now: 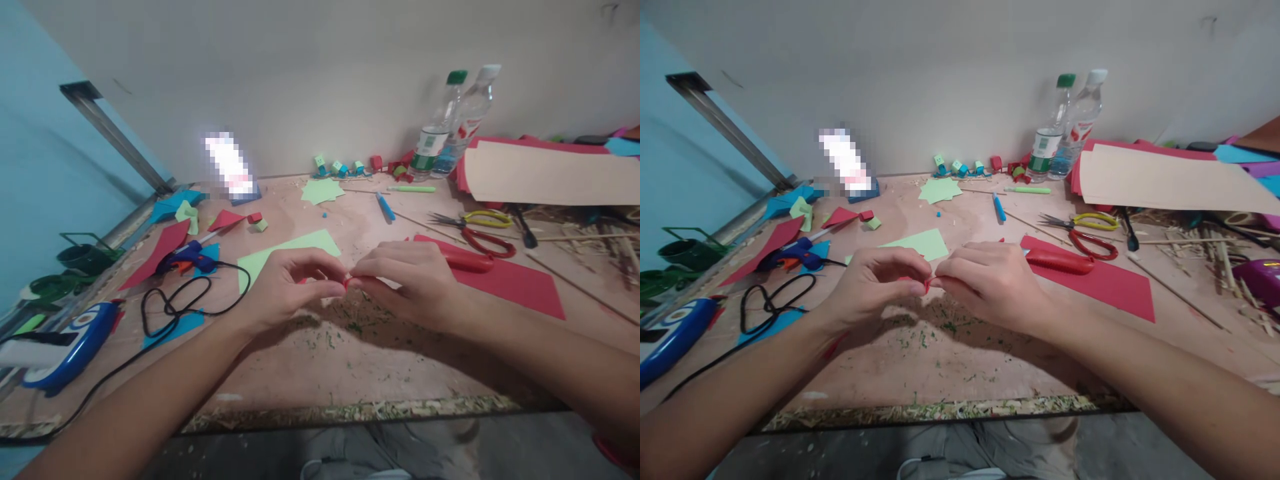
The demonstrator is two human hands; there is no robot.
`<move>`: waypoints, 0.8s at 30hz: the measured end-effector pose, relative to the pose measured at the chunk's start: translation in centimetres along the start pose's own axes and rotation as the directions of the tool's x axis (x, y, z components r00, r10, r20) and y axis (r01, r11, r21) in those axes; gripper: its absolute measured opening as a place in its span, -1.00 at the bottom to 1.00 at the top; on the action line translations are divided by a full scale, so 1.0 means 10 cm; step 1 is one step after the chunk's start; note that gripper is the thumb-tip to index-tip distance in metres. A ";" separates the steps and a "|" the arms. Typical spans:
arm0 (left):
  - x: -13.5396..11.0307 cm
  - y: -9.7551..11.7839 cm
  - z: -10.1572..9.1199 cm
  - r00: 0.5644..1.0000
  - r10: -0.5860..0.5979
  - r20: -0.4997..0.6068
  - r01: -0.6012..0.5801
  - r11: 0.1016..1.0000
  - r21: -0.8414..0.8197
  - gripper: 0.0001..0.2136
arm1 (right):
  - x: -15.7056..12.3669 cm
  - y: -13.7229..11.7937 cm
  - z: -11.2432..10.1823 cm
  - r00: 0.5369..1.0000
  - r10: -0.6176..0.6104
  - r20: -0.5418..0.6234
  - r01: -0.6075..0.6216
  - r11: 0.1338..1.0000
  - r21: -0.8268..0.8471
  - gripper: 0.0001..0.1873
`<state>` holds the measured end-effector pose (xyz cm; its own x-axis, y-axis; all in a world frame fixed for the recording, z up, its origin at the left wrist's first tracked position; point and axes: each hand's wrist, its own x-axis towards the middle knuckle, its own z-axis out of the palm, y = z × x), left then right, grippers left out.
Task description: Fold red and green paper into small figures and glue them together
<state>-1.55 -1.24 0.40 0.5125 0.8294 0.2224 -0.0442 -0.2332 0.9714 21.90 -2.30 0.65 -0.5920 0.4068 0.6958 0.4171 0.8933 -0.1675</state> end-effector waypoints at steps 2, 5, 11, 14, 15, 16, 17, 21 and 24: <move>0.01 -0.01 0.03 0.998 -0.058 -0.020 0.057 0.997 -0.051 -0.91 | 0.00 0.00 0.00 1.000 0.003 0.003 -0.003 1.000 0.004 -0.88; 0.02 -0.02 0.05 0.996 -0.089 -0.013 0.087 0.990 -0.114 -0.90 | 0.00 -0.01 0.00 1.000 -0.005 0.019 0.005 1.000 0.016 -0.86; 0.00 -0.06 0.03 0.986 -0.166 -0.004 0.163 0.971 -0.174 -0.92 | 0.03 -0.07 -0.01 0.995 -0.003 0.098 -0.005 0.997 0.077 -0.85; 0.00 -0.07 0.03 0.984 -0.178 -0.022 0.173 0.975 -0.138 -0.96 | 0.02 -0.06 0.01 0.998 -0.001 0.066 -0.002 0.999 0.047 -0.85; 0.00 -0.07 0.03 0.985 -0.172 -0.028 0.167 0.978 -0.128 -0.97 | 0.01 -0.05 0.02 0.999 0.007 0.049 -0.009 0.999 0.035 -0.86; 0.00 -0.07 0.03 0.986 -0.166 -0.031 0.161 0.979 -0.122 -0.98 | 0.00 -0.04 0.03 0.999 0.018 0.033 -0.018 1.000 0.024 -0.87; 0.00 -0.07 0.03 0.986 -0.160 -0.034 0.155 0.980 -0.124 -0.98 | -0.01 -0.03 0.04 0.999 0.029 0.020 -0.029 0.999 0.017 -0.87; 0.00 -0.08 0.04 0.984 -0.175 -0.038 0.166 0.971 -0.171 -0.94 | -0.03 -0.04 0.06 0.999 0.047 -0.001 -0.047 0.999 -0.002 -0.87; 0.00 -0.09 0.04 0.986 -0.165 -0.022 0.159 0.972 -0.176 -0.92 | -0.03 -0.06 0.06 0.999 0.051 -0.014 -0.051 0.999 -0.017 -0.86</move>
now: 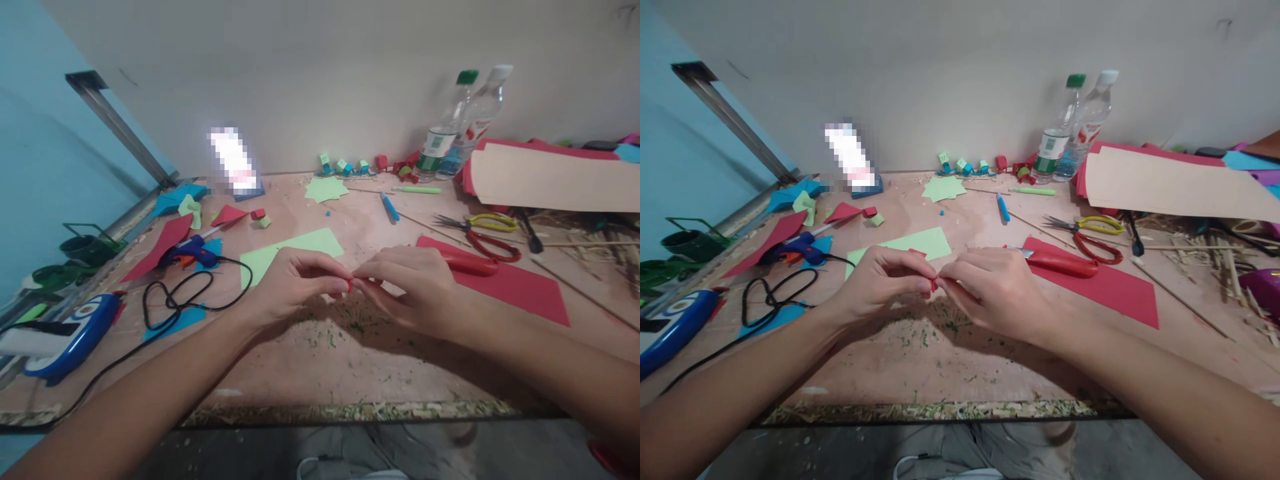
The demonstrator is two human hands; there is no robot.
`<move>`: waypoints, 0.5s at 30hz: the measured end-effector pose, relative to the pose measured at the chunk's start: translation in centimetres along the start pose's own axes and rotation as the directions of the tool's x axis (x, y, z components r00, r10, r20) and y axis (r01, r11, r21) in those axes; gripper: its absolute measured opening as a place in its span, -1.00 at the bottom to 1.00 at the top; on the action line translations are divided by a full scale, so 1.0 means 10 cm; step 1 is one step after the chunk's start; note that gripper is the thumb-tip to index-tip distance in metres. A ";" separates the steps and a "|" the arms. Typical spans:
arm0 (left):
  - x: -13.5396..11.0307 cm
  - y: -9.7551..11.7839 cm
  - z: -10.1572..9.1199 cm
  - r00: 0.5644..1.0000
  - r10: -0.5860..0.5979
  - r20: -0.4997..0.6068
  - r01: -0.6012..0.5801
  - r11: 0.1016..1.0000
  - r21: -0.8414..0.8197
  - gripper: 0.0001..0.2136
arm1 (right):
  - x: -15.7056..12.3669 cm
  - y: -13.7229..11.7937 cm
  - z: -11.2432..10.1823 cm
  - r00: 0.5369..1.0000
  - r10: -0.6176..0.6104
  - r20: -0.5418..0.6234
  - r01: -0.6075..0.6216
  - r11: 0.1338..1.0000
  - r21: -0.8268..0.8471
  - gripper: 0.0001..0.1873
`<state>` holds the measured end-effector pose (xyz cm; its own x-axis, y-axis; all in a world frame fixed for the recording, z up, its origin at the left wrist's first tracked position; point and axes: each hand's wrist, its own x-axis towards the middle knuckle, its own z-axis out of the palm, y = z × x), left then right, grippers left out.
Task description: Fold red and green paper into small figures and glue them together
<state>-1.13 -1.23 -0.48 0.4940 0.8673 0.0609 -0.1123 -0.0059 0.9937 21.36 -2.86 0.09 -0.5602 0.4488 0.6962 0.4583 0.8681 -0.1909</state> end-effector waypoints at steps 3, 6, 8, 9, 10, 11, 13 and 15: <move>-0.01 -0.02 0.01 1.000 0.019 0.001 -0.019 1.000 0.001 -0.89 | -0.01 -0.01 0.01 1.000 0.006 -0.018 -0.006 1.000 0.015 -0.87; -0.01 -0.03 0.02 0.999 0.047 -0.015 -0.047 0.999 -0.014 -0.88 | -0.02 -0.01 0.03 1.000 0.012 -0.021 -0.011 1.000 0.024 -0.87; -0.01 -0.03 0.02 0.997 0.077 -0.011 -0.077 0.997 -0.018 -0.89 | -0.03 -0.01 0.04 1.000 0.013 -0.019 -0.012 1.000 0.025 -0.87; -0.01 -0.03 0.02 0.996 0.087 -0.008 -0.087 0.996 -0.012 -0.89 | -0.03 -0.01 0.04 1.000 0.012 -0.023 -0.012 1.000 0.027 -0.87; -0.01 -0.02 0.02 0.996 0.092 -0.009 -0.092 0.996 0.002 -0.89 | -0.03 -0.01 0.04 1.000 0.013 -0.028 -0.013 1.000 0.029 -0.87; -0.01 -0.02 0.02 0.996 0.093 -0.013 -0.093 0.995 0.021 -0.89 | -0.03 -0.01 0.05 0.999 0.015 -0.033 -0.013 0.999 0.033 -0.88; -0.02 -0.01 0.01 0.994 0.105 -0.018 -0.103 0.992 0.071 -0.87 | -0.03 -0.01 0.05 0.999 0.022 -0.040 -0.020 0.999 0.042 -0.90; -0.02 -0.01 0.01 0.989 0.146 -0.006 -0.144 0.980 0.134 -0.85 | -0.03 -0.02 0.04 0.999 0.029 -0.040 -0.027 0.999 0.045 -0.90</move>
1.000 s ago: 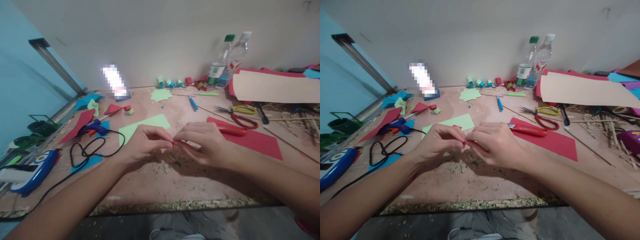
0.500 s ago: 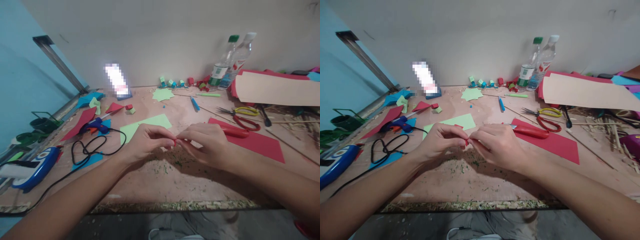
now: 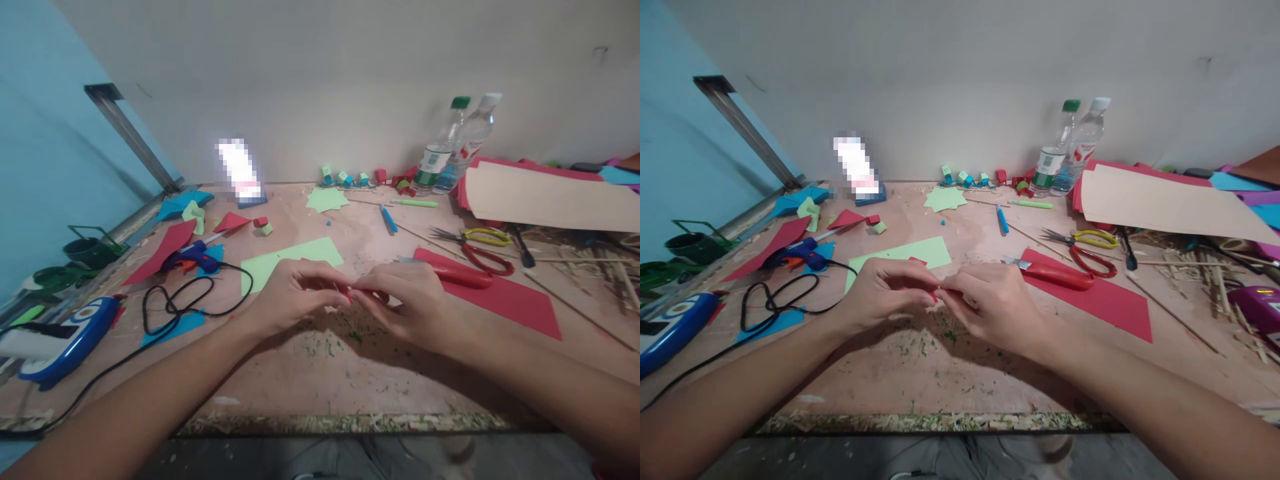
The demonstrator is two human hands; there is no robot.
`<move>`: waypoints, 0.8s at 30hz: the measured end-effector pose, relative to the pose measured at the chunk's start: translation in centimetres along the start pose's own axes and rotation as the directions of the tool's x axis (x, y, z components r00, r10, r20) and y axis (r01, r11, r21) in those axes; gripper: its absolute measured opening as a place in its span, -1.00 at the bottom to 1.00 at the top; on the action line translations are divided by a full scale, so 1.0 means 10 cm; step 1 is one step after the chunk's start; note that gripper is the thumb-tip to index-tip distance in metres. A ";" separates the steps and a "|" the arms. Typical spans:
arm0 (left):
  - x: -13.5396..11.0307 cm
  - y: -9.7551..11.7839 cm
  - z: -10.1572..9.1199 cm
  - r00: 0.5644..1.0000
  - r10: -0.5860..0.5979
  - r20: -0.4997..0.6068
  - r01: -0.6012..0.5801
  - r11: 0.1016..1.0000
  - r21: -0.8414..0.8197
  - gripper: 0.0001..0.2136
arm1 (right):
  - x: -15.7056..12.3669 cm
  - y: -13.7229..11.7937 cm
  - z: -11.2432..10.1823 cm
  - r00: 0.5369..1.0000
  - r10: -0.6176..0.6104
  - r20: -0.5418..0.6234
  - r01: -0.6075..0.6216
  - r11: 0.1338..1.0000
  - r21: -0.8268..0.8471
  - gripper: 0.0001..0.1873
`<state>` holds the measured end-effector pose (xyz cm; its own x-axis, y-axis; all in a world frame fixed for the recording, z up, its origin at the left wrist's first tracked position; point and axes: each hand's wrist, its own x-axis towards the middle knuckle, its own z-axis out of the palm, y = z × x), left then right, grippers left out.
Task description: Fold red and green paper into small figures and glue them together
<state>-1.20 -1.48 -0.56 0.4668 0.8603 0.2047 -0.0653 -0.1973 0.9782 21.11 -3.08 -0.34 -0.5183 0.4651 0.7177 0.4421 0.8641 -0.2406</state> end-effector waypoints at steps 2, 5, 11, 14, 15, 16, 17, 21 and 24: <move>0.00 0.01 -0.01 0.998 0.052 0.019 -0.053 0.997 0.059 -0.88 | 0.00 -0.01 0.00 1.000 0.004 -0.003 -0.004 1.000 -0.003 -0.89; 0.00 0.03 -0.02 0.995 0.097 0.031 -0.099 0.990 0.101 -0.91 | 0.00 -0.03 -0.01 0.999 0.033 -0.015 -0.033 0.999 -0.004 -0.85; 0.00 0.03 -0.02 0.999 0.052 0.000 -0.051 0.997 0.057 -0.85 | 0.04 -0.04 -0.04 1.000 0.015 0.017 -0.016 0.998 0.058 -0.90; 0.01 0.02 -0.02 0.999 0.039 -0.008 -0.039 0.999 0.027 -0.86 | 0.06 -0.05 -0.06 0.998 0.023 0.059 -0.029 0.994 0.101 -0.90; 0.01 0.02 -0.02 0.999 0.037 -0.010 -0.037 0.999 0.020 -0.87 | 0.07 -0.06 -0.07 0.997 0.024 0.071 -0.032 0.994 0.107 -0.88; 0.01 0.02 -0.03 0.999 0.035 -0.010 -0.034 0.999 0.017 -0.87 | 0.07 -0.06 -0.07 0.996 0.024 0.080 -0.033 0.993 0.112 -0.87; 0.01 0.02 -0.03 0.999 0.031 -0.011 -0.031 0.999 0.017 -0.88 | 0.08 -0.07 -0.07 0.996 0.017 0.082 -0.026 0.993 0.116 -0.86; 0.00 0.02 -0.03 1.000 0.015 -0.023 -0.014 0.999 0.029 -0.90 | 0.07 -0.09 -0.06 0.997 0.002 0.077 -0.009 0.995 0.096 -0.85; 0.00 0.02 -0.02 1.000 0.016 -0.023 -0.016 1.000 0.020 -0.91 | 0.07 -0.10 -0.06 0.996 0.010 0.083 -0.017 0.996 0.083 -0.84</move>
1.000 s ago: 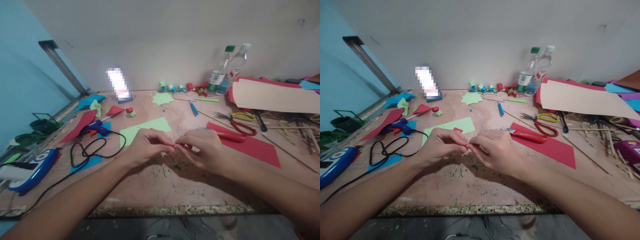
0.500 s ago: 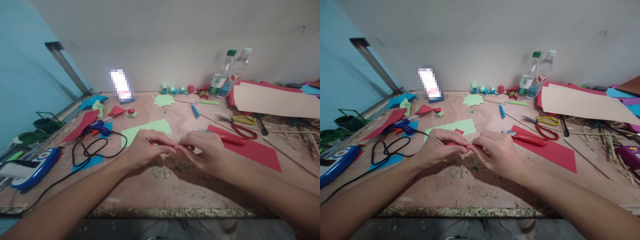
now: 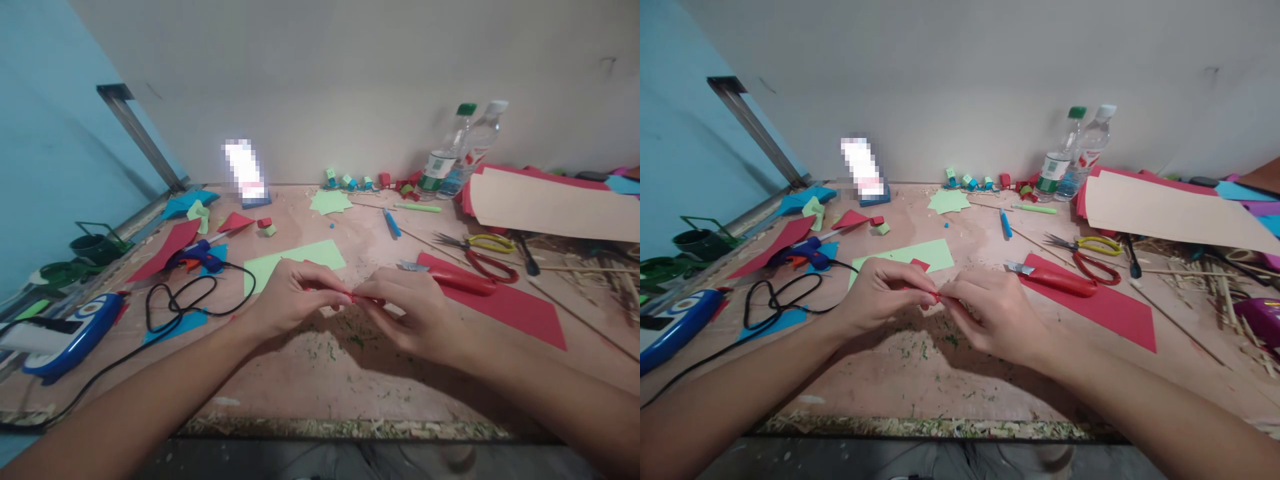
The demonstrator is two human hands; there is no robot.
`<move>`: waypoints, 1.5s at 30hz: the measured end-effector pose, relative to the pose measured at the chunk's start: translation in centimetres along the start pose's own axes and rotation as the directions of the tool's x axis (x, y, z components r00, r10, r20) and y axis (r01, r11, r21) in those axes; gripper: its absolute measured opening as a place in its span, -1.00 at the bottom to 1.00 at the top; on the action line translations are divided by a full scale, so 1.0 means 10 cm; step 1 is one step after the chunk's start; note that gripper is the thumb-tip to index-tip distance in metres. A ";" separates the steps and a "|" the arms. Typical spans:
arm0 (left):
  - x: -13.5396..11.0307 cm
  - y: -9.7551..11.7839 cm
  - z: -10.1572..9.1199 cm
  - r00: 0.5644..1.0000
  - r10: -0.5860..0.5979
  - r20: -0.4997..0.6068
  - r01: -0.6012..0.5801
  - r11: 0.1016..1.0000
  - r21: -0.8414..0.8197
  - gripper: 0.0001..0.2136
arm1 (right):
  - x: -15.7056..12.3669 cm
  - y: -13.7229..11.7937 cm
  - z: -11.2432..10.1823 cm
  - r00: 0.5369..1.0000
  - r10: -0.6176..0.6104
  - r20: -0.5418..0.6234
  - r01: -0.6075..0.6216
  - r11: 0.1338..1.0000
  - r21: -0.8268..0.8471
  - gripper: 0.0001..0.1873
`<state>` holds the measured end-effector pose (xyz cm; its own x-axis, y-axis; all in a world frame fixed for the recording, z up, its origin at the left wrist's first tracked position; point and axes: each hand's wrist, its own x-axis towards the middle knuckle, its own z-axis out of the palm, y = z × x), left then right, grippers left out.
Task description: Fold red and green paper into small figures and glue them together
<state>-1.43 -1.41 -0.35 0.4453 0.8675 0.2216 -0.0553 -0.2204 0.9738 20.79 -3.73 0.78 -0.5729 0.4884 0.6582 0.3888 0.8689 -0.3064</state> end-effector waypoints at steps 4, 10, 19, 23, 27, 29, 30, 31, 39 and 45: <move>0.00 0.02 0.00 1.000 0.000 -0.013 0.000 0.999 -0.035 -0.91 | 0.00 -0.02 -0.01 1.000 0.024 0.002 -0.024 0.999 0.038 -0.83; -0.03 0.07 0.04 0.999 -0.040 -0.032 0.036 0.994 -0.100 -0.93 | -0.01 -0.05 0.00 0.994 0.105 -0.035 -0.102 0.990 0.093 -0.87; -0.04 0.04 0.09 0.996 -0.087 0.001 0.085 0.972 -0.220 -0.93 | -0.01 -0.09 -0.02 0.993 0.089 -0.071 -0.081 0.990 0.116 -0.87; -0.03 0.05 0.07 0.996 -0.091 -0.012 0.086 0.969 -0.230 -0.92 | 0.01 -0.10 -0.04 0.984 0.162 -0.071 -0.149 0.975 0.162 -0.90; -0.02 0.04 0.08 0.993 -0.115 -0.003 0.111 0.964 -0.244 -0.91 | 0.07 -0.14 -0.06 0.955 0.291 -0.061 -0.269 0.933 0.238 -0.92; -0.02 0.03 0.10 0.992 -0.124 -0.008 0.118 0.961 -0.248 -0.88 | 0.08 -0.16 -0.06 0.953 0.294 -0.067 -0.270 0.932 0.242 -0.90; -0.02 0.03 0.12 0.991 -0.131 -0.010 0.124 0.958 -0.258 -0.85 | 0.08 -0.17 -0.05 0.953 0.295 -0.073 -0.271 0.933 0.239 -0.89; -0.02 0.02 0.13 0.990 -0.142 -0.012 0.133 0.954 -0.270 -0.82 | 0.08 -0.17 -0.05 0.952 0.297 -0.079 -0.272 0.933 0.237 -0.87; -0.03 -0.04 0.14 0.990 -0.128 0.053 0.138 0.931 -0.338 -0.83 | 0.04 -0.18 -0.04 0.944 0.324 -0.061 -0.293 0.908 0.299 -0.91; -0.01 0.02 0.16 0.995 -0.021 -0.099 -0.002 0.973 -0.230 -0.82 | 0.04 -0.14 -0.02 0.937 0.348 -0.034 -0.323 0.898 0.299 -0.90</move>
<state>-0.04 -2.31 -0.24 0.3559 0.9117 0.2051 -0.2606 -0.1139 0.9587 20.20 -4.76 1.62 -0.3764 0.7574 0.5335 0.3188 0.6466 -0.6930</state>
